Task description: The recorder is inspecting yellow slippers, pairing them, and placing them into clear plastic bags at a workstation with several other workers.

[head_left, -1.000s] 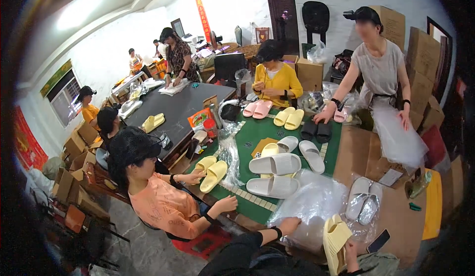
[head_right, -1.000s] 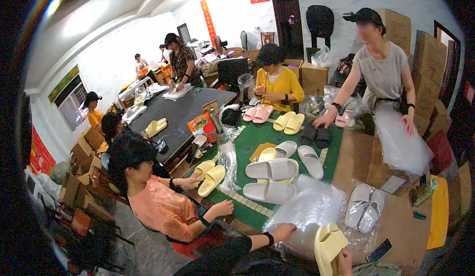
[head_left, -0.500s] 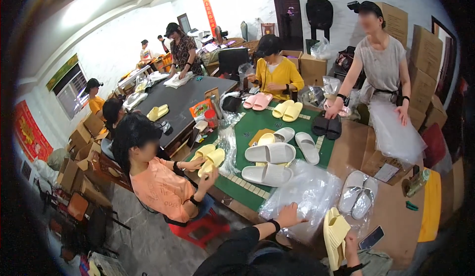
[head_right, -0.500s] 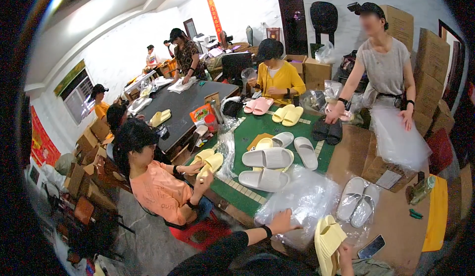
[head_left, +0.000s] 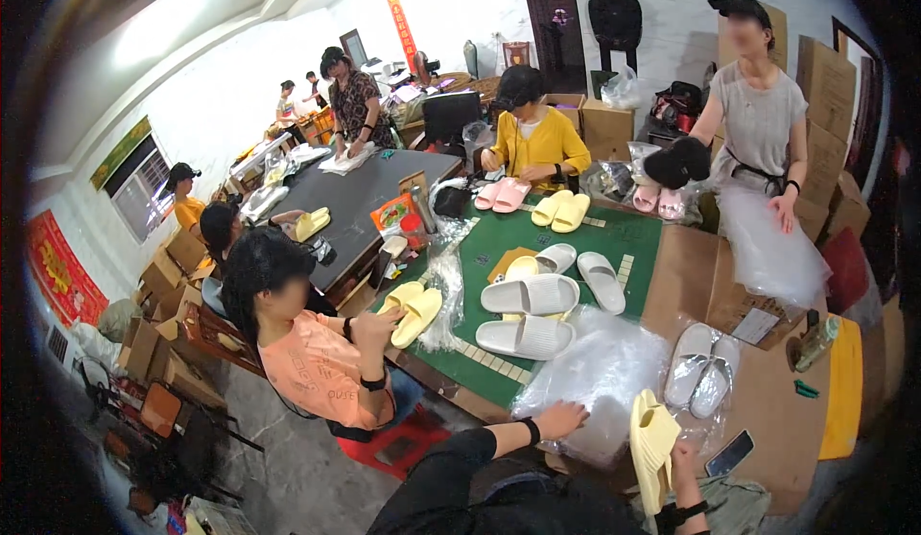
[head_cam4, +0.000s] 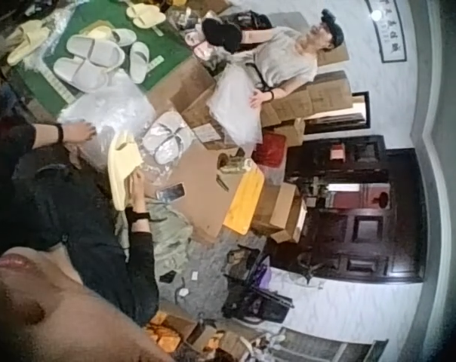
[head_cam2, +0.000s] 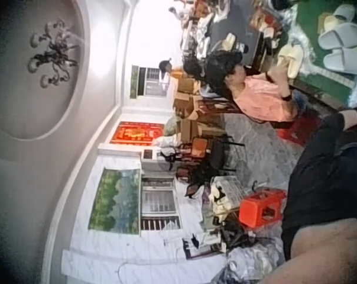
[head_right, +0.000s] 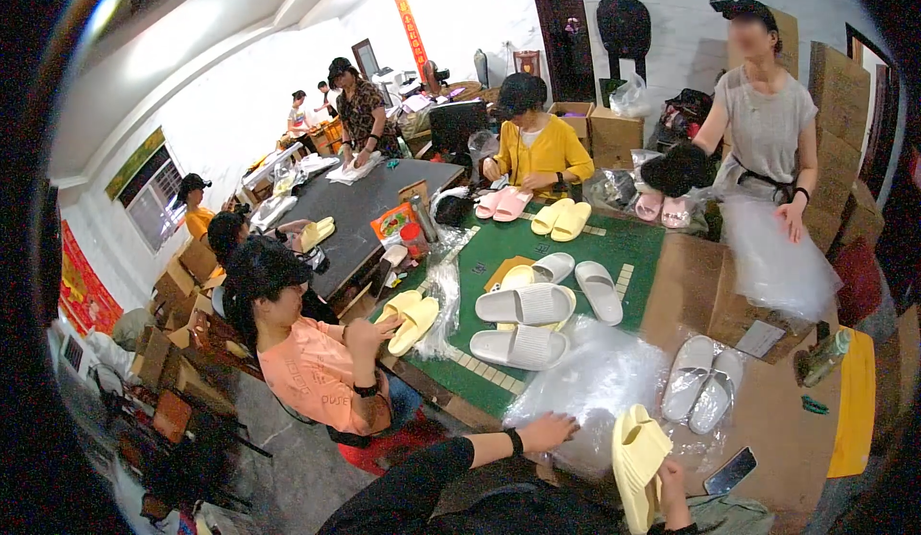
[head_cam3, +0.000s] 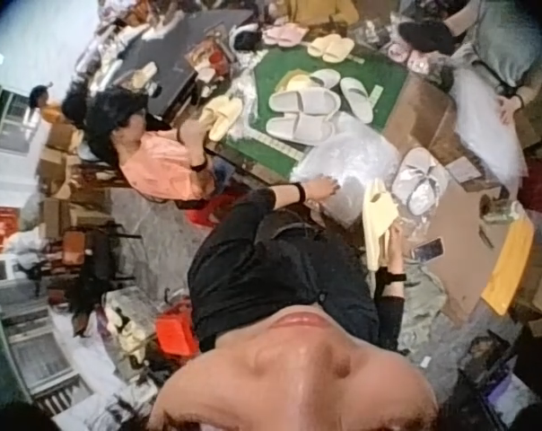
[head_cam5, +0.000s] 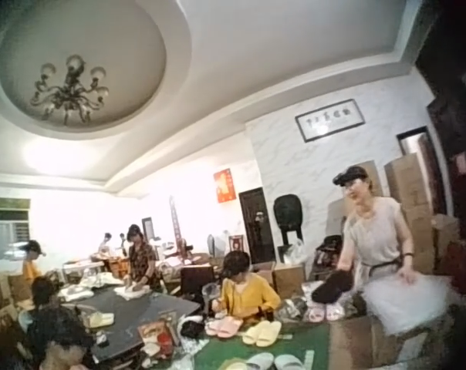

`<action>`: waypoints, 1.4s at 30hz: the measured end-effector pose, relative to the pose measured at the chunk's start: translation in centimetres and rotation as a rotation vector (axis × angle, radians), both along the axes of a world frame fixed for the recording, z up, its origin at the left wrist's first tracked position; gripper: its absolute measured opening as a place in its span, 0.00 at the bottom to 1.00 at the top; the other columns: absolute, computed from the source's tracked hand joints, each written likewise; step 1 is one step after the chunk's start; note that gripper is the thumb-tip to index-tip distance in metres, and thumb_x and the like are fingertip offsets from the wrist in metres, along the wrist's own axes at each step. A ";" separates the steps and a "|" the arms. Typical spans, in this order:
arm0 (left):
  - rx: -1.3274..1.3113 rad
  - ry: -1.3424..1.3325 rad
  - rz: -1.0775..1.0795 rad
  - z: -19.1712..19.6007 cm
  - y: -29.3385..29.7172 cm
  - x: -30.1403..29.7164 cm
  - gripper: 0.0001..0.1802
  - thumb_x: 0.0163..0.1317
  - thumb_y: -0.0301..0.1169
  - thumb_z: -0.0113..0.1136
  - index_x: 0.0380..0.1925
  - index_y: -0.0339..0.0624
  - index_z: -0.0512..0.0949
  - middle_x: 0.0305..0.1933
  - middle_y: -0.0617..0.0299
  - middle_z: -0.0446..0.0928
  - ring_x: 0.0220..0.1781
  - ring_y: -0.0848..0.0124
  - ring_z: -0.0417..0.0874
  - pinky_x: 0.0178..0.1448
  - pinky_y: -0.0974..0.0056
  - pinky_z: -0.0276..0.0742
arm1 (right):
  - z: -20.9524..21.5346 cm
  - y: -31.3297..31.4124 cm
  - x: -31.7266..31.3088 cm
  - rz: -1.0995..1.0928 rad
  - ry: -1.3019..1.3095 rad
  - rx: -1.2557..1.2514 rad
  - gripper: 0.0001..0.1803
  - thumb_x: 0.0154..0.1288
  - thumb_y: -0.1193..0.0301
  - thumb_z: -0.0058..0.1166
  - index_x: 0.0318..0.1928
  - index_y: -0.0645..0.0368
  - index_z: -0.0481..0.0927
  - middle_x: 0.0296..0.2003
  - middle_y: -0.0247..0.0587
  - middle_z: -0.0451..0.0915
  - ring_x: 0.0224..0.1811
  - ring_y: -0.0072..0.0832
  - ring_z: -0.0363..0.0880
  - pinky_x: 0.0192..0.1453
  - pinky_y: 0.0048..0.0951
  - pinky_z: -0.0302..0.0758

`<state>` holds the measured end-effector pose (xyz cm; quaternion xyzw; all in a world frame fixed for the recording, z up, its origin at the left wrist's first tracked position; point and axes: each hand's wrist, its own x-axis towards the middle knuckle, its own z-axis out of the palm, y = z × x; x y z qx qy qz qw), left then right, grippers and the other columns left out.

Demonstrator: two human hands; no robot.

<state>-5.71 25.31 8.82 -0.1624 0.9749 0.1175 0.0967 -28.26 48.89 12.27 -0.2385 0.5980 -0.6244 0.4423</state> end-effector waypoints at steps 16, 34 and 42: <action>1.236 0.275 0.046 -5.8 -3.6 -4.3 0.29 0.67 0.35 0.40 0.64 0.35 0.51 0.63 0.47 0.62 0.63 0.58 0.64 0.65 0.61 0.58 | 5.3 -0.9 3.5 0.504 -0.195 0.258 0.16 0.58 0.77 0.53 0.49 0.64 0.75 0.42 0.35 0.78 0.40 0.23 0.78 0.45 0.26 0.75; 0.467 0.202 0.189 -0.3 0.3 -4.9 0.30 0.65 0.38 0.38 0.65 0.45 0.48 0.68 0.40 0.45 0.68 0.42 0.49 0.65 0.45 0.55 | 3.2 -4.3 6.4 0.461 1.417 0.272 0.11 0.43 0.65 0.58 0.28 0.56 0.78 0.31 0.44 0.72 0.43 0.42 0.67 0.48 0.44 0.60; 0.272 0.352 0.069 -0.5 0.2 -3.4 0.27 0.62 0.32 0.43 0.62 0.42 0.56 0.69 0.48 0.45 0.66 0.39 0.50 0.65 0.41 0.53 | 3.4 -6.8 8.3 0.163 1.408 0.308 0.10 0.45 0.68 0.56 0.31 0.57 0.77 0.33 0.46 0.73 0.42 0.45 0.67 0.46 0.46 0.63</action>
